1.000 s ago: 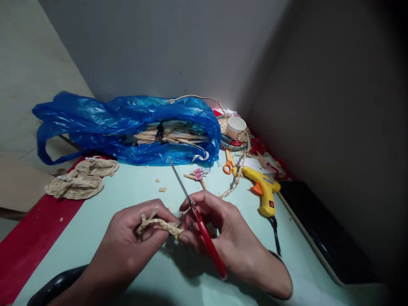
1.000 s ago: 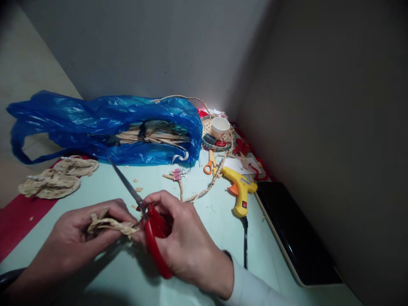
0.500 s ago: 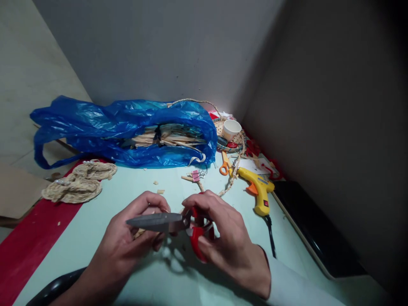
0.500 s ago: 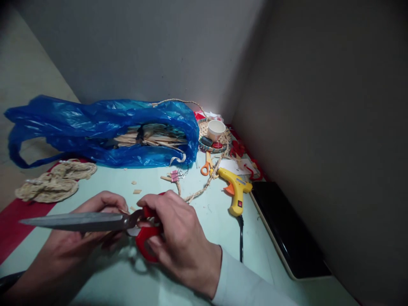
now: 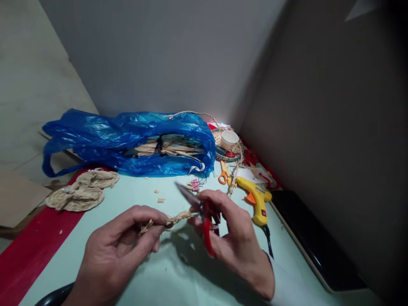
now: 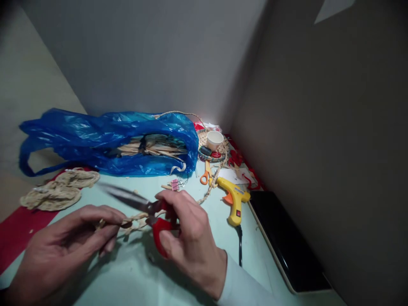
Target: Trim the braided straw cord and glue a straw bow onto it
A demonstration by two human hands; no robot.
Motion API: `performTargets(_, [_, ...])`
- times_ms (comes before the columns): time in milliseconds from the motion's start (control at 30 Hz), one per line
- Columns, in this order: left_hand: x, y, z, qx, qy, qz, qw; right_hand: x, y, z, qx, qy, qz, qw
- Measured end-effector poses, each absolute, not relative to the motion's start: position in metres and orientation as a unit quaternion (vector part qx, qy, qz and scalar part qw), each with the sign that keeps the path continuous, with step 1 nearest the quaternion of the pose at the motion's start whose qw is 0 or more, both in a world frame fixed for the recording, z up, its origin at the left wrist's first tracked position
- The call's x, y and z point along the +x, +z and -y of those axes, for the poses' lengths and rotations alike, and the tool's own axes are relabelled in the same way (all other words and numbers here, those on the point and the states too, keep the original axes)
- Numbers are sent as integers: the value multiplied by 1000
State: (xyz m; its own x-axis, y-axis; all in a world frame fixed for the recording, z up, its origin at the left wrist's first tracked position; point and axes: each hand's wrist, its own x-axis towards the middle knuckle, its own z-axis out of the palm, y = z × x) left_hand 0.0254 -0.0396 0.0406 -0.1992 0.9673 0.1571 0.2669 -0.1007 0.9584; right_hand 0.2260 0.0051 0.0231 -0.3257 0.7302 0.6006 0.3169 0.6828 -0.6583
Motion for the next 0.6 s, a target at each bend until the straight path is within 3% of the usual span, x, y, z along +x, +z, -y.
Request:
performTargets(133, [22, 40, 42, 602, 536, -580, 121, 230, 38, -6, -376, 220, 796, 420])
performTargets(233, [16, 34, 46, 640, 533, -552, 35, 232, 48, -3, -378, 204, 824, 368])
performTargets(600, [-3, 21, 46, 688, 536, -490, 13, 238, 47, 0, -321, -7, 885, 337])
